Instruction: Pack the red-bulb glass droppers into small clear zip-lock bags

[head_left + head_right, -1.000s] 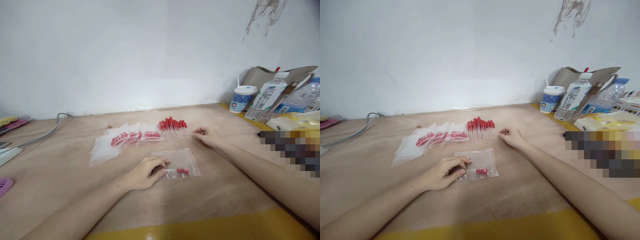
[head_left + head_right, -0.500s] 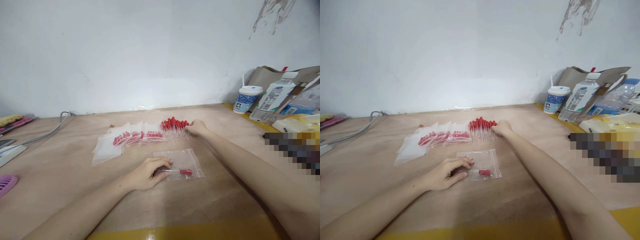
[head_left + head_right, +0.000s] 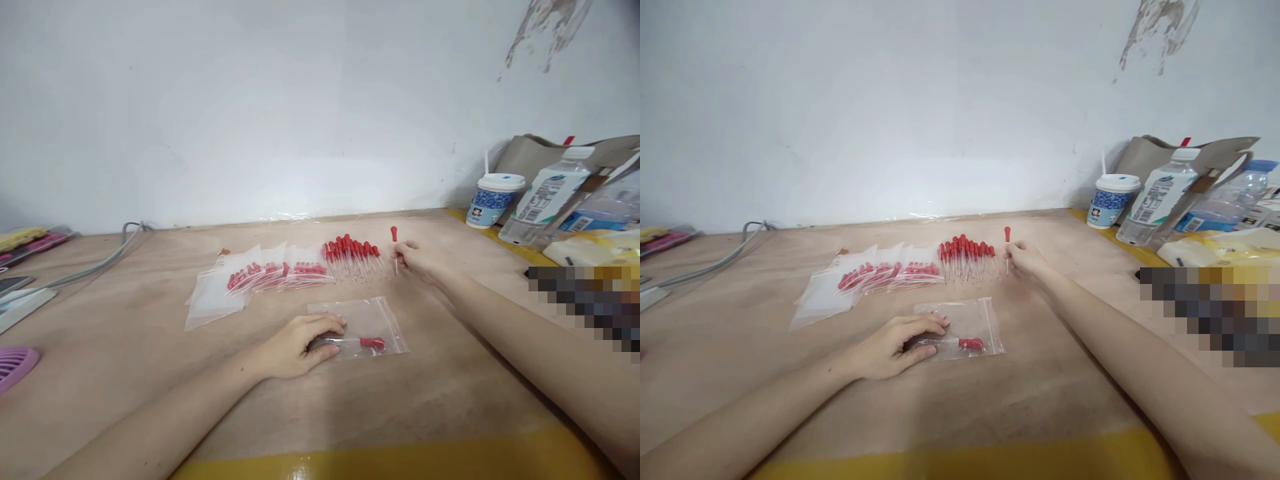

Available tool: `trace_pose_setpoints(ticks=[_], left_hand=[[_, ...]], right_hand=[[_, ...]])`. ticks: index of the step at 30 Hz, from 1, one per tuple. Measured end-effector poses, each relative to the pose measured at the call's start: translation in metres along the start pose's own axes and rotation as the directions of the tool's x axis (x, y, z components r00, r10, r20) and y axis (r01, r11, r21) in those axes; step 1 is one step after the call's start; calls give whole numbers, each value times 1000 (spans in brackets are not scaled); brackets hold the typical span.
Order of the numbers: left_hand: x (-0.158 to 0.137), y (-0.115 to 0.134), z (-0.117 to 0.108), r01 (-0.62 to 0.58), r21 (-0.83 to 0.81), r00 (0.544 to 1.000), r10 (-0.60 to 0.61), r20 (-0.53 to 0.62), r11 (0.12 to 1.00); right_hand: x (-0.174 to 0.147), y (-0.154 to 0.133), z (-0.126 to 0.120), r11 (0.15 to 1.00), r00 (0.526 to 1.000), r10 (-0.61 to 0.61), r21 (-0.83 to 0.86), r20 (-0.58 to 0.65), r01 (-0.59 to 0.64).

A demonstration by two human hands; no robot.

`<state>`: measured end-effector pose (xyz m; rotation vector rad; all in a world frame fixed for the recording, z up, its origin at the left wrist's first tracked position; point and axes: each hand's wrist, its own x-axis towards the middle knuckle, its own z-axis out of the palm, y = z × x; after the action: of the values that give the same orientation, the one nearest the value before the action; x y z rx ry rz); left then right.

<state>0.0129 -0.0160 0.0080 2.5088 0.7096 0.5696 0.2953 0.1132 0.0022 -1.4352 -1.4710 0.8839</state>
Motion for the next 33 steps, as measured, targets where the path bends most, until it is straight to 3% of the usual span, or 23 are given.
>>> trace_pose_setpoints(ticks=[3,6,8,20,29,33], left_hand=[[1,-1,1,-1,14,1000,1,12,1000],[1,-2,2,-3,26,1000,3,18,1000],[1,-3,3,-5,44,1000,5,8,999],[3,-1,1,19,70,1000,-18,-12,997],[3,-1,1,36,107,999,-34,-15,994],[3,0,0,45,119,999,-45,-2,992]], right_hand=[[-30,0,-6,990,1000,10,144,7,-11],[-61,-1,-7,924,999,33,381,17,-37],[-77,0,-7,889,998,55,453,41,-68],[-110,-2,-1,903,984,3,423,177,-79],[-110,-2,0,785,943,136,548,302,-289],[-103,3,-18,888,886,122,349,447,-299]])
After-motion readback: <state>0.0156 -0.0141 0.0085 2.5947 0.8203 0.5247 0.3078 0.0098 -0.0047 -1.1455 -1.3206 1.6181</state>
